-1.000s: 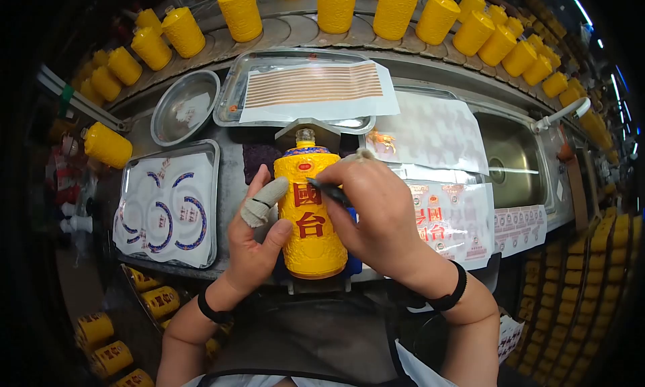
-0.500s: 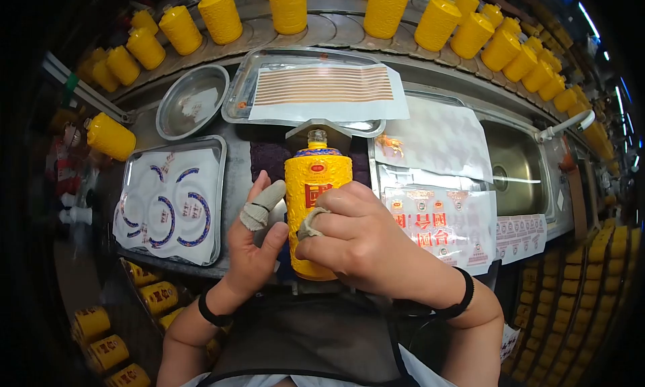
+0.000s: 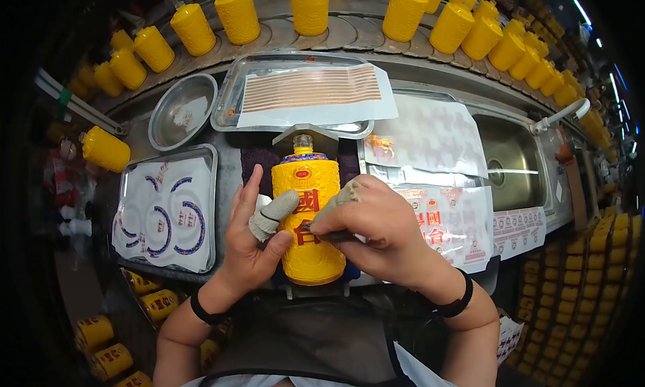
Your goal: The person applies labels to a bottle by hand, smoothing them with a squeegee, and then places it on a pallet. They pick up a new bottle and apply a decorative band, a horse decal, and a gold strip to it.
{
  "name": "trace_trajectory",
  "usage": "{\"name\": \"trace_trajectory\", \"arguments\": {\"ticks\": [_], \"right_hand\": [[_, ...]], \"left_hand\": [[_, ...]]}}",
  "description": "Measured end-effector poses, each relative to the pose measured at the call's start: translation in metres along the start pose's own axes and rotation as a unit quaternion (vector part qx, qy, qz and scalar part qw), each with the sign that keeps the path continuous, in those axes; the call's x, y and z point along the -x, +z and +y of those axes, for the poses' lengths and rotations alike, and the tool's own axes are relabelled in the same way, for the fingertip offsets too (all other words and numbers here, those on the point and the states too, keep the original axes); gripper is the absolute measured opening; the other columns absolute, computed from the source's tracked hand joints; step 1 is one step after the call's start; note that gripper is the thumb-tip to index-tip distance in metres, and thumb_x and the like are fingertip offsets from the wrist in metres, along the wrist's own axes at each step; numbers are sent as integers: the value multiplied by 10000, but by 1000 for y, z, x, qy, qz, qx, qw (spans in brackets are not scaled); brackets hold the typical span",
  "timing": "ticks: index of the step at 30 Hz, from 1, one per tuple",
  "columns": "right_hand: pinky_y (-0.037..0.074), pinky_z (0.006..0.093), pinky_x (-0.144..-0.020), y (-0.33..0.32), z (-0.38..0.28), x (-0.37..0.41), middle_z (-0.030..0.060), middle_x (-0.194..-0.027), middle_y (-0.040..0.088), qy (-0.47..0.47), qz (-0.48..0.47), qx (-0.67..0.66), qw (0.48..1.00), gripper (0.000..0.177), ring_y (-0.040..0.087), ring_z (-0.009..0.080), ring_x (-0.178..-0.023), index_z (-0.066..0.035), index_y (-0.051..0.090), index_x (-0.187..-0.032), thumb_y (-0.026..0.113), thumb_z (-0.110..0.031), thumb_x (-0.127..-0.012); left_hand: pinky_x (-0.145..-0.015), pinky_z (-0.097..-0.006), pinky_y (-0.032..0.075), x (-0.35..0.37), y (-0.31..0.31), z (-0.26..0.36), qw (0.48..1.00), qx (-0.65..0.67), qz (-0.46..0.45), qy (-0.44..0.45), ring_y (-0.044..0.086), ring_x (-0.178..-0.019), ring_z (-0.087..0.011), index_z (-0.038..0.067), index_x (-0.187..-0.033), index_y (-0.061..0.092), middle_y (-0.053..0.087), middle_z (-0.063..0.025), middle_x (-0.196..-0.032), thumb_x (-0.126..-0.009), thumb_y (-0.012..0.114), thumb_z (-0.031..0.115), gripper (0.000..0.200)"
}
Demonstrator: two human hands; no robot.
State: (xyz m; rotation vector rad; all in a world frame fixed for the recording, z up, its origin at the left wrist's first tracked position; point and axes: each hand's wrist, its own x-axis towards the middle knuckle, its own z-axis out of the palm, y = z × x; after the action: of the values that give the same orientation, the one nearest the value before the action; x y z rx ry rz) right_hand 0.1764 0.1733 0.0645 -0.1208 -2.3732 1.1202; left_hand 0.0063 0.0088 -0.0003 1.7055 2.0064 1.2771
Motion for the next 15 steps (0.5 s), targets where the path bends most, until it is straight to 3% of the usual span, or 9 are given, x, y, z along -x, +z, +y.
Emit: {"name": "trace_trajectory", "arguments": {"ticks": [3,8,15], "right_hand": [[438,357,-723,0,8,-1,45,-844,682,-5,65,56,996,312,592,256,-771,-94,698,-877,736,56,-606],[438,374,-710,5,8,3,55,-813,624,-26,42,42,998,344,573,268,-765,-89,690,-879,729,63,-574],[437,372,-705,6,9,7,53,-823,642,-30,44,53,997,335,576,269,-769,-90,691,-877,729,61,-580]], "left_hand": [[-1118,-589,189,-11,-4,-2,998,-61,-12,23,372,-1375,-434,179,-1244,685,324,-286,-1521,-928,599,403,398],[-1116,-602,169,-28,-11,3,989,-128,-37,66,345,-1383,-446,228,-1230,693,330,-274,-1523,-935,584,430,374],[-1115,-604,177,-55,-7,-6,990,-121,-19,67,350,-1384,-432,233,-1218,697,353,-232,-1527,-956,560,423,351]]}}
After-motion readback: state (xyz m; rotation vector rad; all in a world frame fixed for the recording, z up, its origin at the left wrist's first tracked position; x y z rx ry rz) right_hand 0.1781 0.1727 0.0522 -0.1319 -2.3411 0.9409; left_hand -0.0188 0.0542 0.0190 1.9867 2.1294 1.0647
